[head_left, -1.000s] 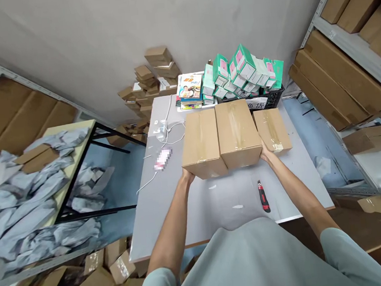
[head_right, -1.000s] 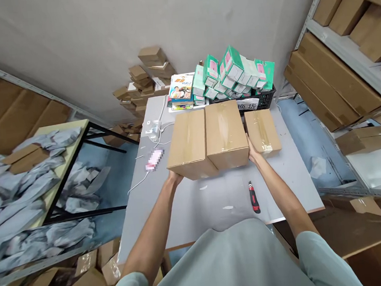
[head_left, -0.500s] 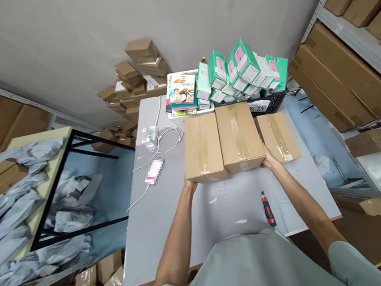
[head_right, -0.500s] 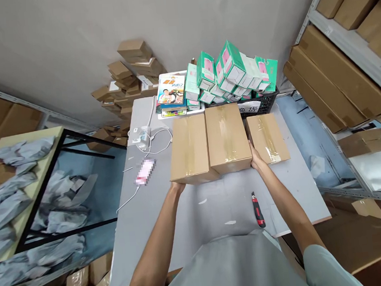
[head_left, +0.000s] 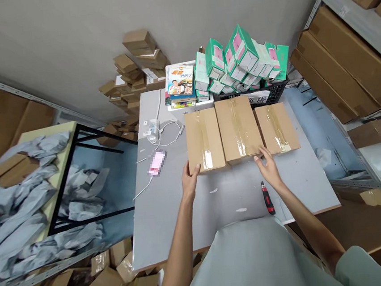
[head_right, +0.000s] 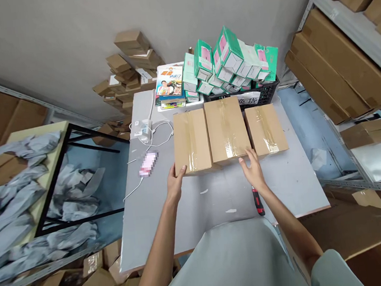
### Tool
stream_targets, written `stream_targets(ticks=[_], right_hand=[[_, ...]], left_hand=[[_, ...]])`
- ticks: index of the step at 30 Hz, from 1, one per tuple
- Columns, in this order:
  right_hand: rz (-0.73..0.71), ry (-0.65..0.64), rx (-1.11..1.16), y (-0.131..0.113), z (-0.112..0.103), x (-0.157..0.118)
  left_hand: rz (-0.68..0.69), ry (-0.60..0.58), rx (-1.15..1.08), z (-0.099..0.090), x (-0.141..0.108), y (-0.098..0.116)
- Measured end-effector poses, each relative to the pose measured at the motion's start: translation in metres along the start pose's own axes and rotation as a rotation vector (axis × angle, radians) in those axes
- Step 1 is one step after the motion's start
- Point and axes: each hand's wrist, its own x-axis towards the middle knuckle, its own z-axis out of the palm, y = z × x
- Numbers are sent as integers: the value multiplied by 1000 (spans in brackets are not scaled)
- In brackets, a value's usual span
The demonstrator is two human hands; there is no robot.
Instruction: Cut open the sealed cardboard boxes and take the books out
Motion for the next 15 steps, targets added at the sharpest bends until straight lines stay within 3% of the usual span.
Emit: stream_targets(ticks=[4,8,11,14,15], right_hand=[[-60,84,-156,2,3,7],[151,253,-492,23,-44,40],[338,158,-643,40,-78,58],[379,69,-655,50,-89,66],[384,71,-642,51,-90,67]], left_hand=[[27,126,127,9,-17,7],[241,165,204,36,-44,22],[448,50,181,79,-73,34],[521,-114,165,137,-101,36],[497,-241,121,159,-108,35]])
